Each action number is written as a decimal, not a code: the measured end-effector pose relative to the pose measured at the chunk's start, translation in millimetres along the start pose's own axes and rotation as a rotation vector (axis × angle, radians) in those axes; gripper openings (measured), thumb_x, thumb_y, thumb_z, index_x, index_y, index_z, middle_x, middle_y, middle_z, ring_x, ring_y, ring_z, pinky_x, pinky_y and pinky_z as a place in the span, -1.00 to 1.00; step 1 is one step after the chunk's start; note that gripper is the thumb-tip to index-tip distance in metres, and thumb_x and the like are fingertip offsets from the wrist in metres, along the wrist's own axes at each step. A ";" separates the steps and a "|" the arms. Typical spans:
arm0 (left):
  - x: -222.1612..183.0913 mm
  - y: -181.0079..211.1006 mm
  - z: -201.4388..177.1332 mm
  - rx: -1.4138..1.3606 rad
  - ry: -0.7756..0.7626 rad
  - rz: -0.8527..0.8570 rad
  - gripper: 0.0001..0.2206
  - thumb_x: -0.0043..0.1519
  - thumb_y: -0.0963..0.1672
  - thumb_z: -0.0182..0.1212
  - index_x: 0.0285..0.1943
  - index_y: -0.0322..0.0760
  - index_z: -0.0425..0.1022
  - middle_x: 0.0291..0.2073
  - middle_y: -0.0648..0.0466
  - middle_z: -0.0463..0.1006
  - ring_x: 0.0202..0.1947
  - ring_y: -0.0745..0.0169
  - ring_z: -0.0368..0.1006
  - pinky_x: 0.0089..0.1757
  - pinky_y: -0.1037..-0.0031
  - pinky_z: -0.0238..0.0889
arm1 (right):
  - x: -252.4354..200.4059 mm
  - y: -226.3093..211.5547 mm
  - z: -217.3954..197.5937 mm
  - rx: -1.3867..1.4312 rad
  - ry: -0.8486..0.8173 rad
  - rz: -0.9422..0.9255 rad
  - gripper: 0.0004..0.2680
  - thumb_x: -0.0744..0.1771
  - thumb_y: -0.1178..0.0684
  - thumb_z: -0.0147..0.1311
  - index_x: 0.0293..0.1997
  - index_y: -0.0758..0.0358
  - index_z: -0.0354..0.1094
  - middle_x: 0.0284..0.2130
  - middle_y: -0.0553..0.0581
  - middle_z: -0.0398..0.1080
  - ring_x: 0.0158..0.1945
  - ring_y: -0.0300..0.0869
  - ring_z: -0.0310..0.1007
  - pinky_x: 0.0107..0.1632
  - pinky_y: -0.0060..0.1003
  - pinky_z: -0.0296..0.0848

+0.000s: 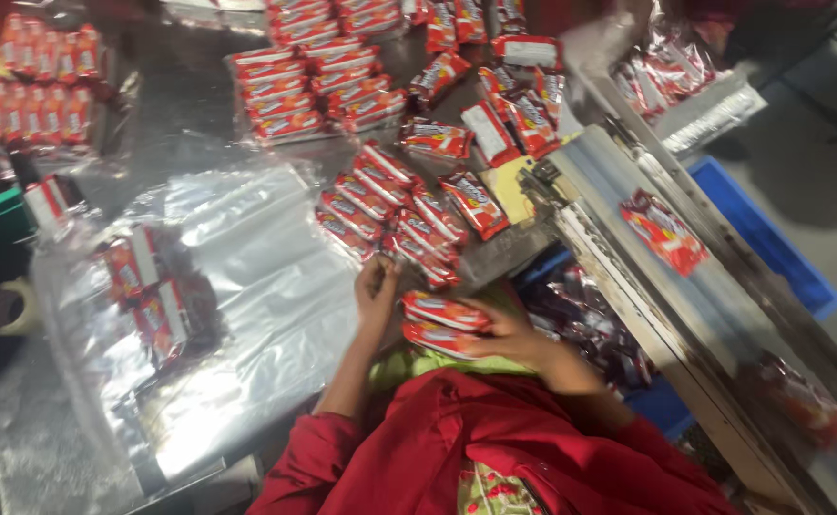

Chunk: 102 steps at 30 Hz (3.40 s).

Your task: The person places small red snack packets into clear plastic bags on a metal table, then moves the filled bags to a conveyor belt. The person repeats this process continuously, handling the snack packets and plastic bags by hand.

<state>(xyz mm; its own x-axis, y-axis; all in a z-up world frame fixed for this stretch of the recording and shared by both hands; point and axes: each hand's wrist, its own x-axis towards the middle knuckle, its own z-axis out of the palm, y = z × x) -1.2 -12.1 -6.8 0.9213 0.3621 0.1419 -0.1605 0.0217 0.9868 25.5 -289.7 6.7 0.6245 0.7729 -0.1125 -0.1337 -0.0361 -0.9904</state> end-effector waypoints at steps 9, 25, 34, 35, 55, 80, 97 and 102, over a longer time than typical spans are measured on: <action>-55.9 58.0 5.8 0.515 0.023 0.467 -0.63 0.05 -0.29 0.25 0.08 -0.39 0.50 0.03 -0.21 0.48 0.07 -0.22 0.39 0.08 0.16 0.29 | 172.8 80.4 59.6 0.304 0.681 -0.056 -0.55 0.45 -0.20 -0.19 0.49 0.22 -0.02 0.23 0.19 0.28 0.17 -0.20 0.27 0.24 -0.26 0.27; -73.3 47.9 -101.3 1.241 0.143 0.161 -0.76 0.17 -0.07 0.39 -0.16 -0.28 0.47 -0.23 -0.12 0.49 -0.14 -0.18 0.40 -0.07 0.11 0.24 | 263.1 -63.2 10.8 -0.839 0.348 -0.374 -0.55 0.42 -0.19 0.14 0.45 0.15 0.15 0.39 0.31 0.15 0.49 0.08 0.06 0.46 -0.04 0.05; -102.5 81.2 -123.6 1.162 0.111 0.166 -0.70 0.16 -0.17 0.26 0.09 -0.29 0.53 -0.09 -0.07 0.53 -0.04 -0.17 0.44 -0.03 0.14 0.31 | 23.4 -155.3 -112.1 -1.423 0.949 -0.144 -0.48 0.35 -0.02 0.32 0.47 0.22 0.16 0.26 0.36 0.26 0.27 0.24 0.21 0.31 0.11 0.17; -105.2 79.7 -126.4 1.210 0.088 0.162 -0.76 0.15 -0.18 0.26 0.01 -0.20 0.56 -0.14 0.00 0.54 -0.07 -0.11 0.46 -0.05 0.16 0.33 | 11.0 -157.0 -120.5 -1.446 0.867 -0.055 -0.49 0.37 0.00 0.30 0.51 0.14 0.16 0.23 0.32 0.28 0.25 0.21 0.27 0.29 0.09 0.21; -29.5 69.1 -19.8 0.853 -0.238 0.346 -0.69 0.13 -0.16 0.29 0.08 -0.23 0.50 -0.17 -0.11 0.53 -0.15 -0.23 0.49 -0.12 0.12 0.37 | -84.4 -151.0 -139.0 -1.138 0.854 -0.093 -0.20 0.14 0.11 0.47 0.53 0.13 -0.05 0.26 0.37 0.24 0.27 0.16 0.32 0.25 -0.01 0.37; -56.7 59.4 -38.4 0.249 0.030 0.278 -0.92 0.36 -0.20 0.17 -0.03 -0.35 0.42 -0.21 -0.14 0.51 -0.20 -0.14 0.47 -0.11 0.14 0.34 | 144.9 16.0 65.2 0.287 0.319 -0.148 -0.56 0.30 0.12 0.17 0.34 0.14 0.14 0.18 0.13 0.30 0.23 -0.14 0.32 0.25 -0.18 0.36; -20.7 44.5 3.7 0.977 -0.004 0.287 -0.73 0.18 -0.01 0.33 -0.28 -0.24 0.40 -0.44 -0.10 0.56 -0.51 -0.24 0.51 -0.47 0.07 0.35 | -4.9 -157.2 -143.2 -1.293 0.813 -0.103 -0.53 0.35 -0.01 0.25 0.45 0.13 0.24 0.10 0.36 0.40 0.17 0.23 0.37 0.21 0.08 0.31; -22.5 32.6 -4.6 1.053 -0.109 0.227 -0.73 0.15 -0.02 0.32 -0.19 -0.27 0.44 -0.37 -0.09 0.59 -0.45 -0.22 0.53 -0.43 0.08 0.36 | -128.7 -150.0 -135.2 -1.300 1.091 -0.089 -0.58 0.35 0.01 0.33 0.38 0.14 0.32 0.14 0.31 0.45 0.22 0.18 0.41 0.26 0.00 0.39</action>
<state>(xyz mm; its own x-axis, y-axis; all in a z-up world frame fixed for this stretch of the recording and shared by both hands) -28.8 -15.3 21.8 0.9432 0.1710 0.2849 0.0056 -0.8655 0.5009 69.2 -469.4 158.9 0.8683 0.0587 0.4926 0.2547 -0.9049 -0.3410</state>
